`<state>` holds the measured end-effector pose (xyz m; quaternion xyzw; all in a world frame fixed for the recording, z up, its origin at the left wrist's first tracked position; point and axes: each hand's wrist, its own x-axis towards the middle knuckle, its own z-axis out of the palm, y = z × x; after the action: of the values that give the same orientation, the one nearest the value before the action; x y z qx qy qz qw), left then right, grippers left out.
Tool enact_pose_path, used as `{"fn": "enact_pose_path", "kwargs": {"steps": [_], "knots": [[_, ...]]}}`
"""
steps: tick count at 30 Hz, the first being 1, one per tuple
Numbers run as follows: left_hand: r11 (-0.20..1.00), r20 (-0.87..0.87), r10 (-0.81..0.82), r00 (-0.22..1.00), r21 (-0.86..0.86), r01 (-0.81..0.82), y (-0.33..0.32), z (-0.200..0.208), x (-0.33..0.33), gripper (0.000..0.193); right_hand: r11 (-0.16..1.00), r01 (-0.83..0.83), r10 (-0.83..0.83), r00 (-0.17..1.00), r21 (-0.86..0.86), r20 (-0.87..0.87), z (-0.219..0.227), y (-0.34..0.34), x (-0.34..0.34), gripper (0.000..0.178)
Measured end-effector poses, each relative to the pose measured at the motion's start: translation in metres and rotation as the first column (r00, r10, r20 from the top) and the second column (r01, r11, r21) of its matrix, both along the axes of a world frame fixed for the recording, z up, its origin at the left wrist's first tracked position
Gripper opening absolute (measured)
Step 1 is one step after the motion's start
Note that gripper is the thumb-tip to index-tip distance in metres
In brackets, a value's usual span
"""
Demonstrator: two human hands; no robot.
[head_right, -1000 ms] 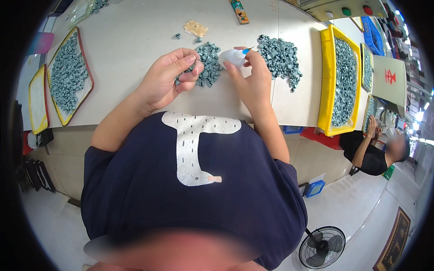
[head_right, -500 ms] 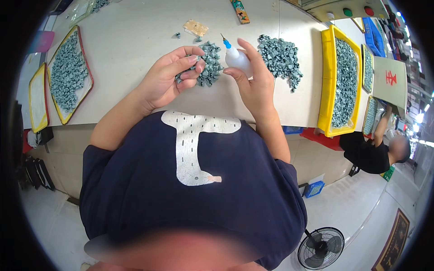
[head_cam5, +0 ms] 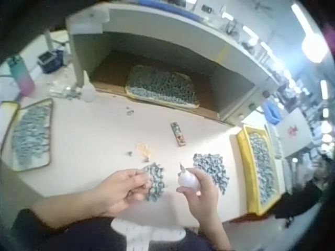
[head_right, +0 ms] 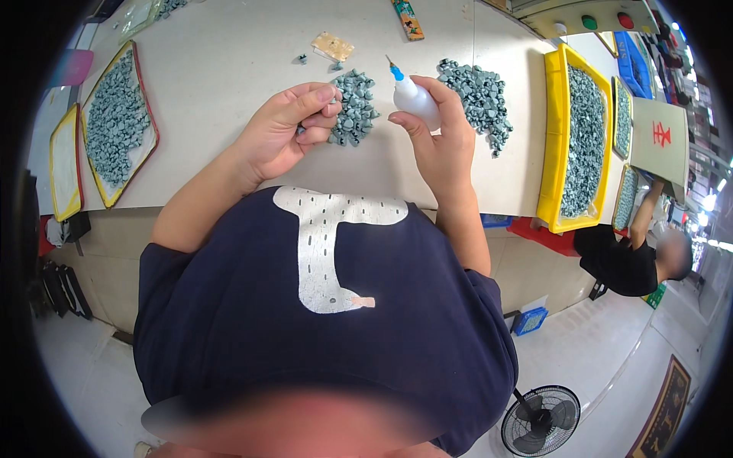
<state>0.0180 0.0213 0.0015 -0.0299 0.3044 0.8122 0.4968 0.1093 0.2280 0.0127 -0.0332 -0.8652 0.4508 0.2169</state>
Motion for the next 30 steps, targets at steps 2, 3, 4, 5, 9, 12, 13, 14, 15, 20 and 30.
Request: {"fn": "enact_pose_path", "kwargs": {"steps": [2,3,4,5,9,12,13,14,15,20,30], "knots": [[1.0,0.004,0.009,1.0,-0.004,-0.009,-0.001,0.0,-0.001,0.019,0.999,-0.017,0.016,1.0,0.046,0.027,0.002,-0.001,0.002,0.045],[1.0,-0.006,0.007,1.0,-0.012,-0.007,0.0,0.0,-0.001,0.019,0.998,-0.014,0.012,0.999,0.057,0.032,0.002,-0.001,0.002,0.045],[1.0,-0.011,0.01,1.0,-0.017,-0.01,0.0,0.0,0.0,0.019,0.998,-0.013,0.01,0.999,0.062,0.037,0.003,-0.002,0.002,0.045],[1.0,-0.016,0.012,1.0,-0.022,-0.012,0.001,0.001,-0.001,0.019,0.998,-0.01,0.008,0.999,0.062,0.044,0.003,-0.002,0.002,0.045],[1.0,0.039,0.03,0.999,-0.001,-0.03,0.0,0.001,-0.002,0.019,0.996,-0.004,0.0,0.999,0.093,0.046,0.006,-0.003,0.003,0.044],[0.999,0.052,0.034,0.998,0.007,-0.034,0.0,-0.001,-0.002,0.017,0.995,-0.01,0.006,0.999,0.094,0.045,0.007,-0.004,0.003,0.044],[0.999,0.05,0.03,0.998,0.028,-0.032,0.0,-0.003,-0.002,0.017,0.996,-0.008,0.004,0.999,0.093,0.048,0.008,-0.005,0.004,0.044],[0.998,0.048,0.027,0.998,0.049,-0.029,0.0,-0.004,-0.002,0.018,0.996,-0.006,0.002,0.999,0.093,0.052,0.009,-0.005,0.004,0.044],[0.997,0.046,0.028,0.999,0.068,-0.032,0.0,-0.006,-0.002,0.018,0.991,-0.019,0.013,0.999,0.135,0.05,0.01,-0.006,0.005,0.044],[0.995,0.044,0.024,0.999,0.096,-0.028,0.001,-0.009,-0.001,0.019,0.977,-0.028,0.022,0.999,0.214,0.029,0.013,-0.007,0.006,0.046],[0.994,0.159,-0.007,0.987,0.105,-0.01,0.001,-0.007,-0.001,0.02,0.847,0.048,-0.004,0.997,0.529,-0.083,0.028,-0.005,0.009,0.042]]}}
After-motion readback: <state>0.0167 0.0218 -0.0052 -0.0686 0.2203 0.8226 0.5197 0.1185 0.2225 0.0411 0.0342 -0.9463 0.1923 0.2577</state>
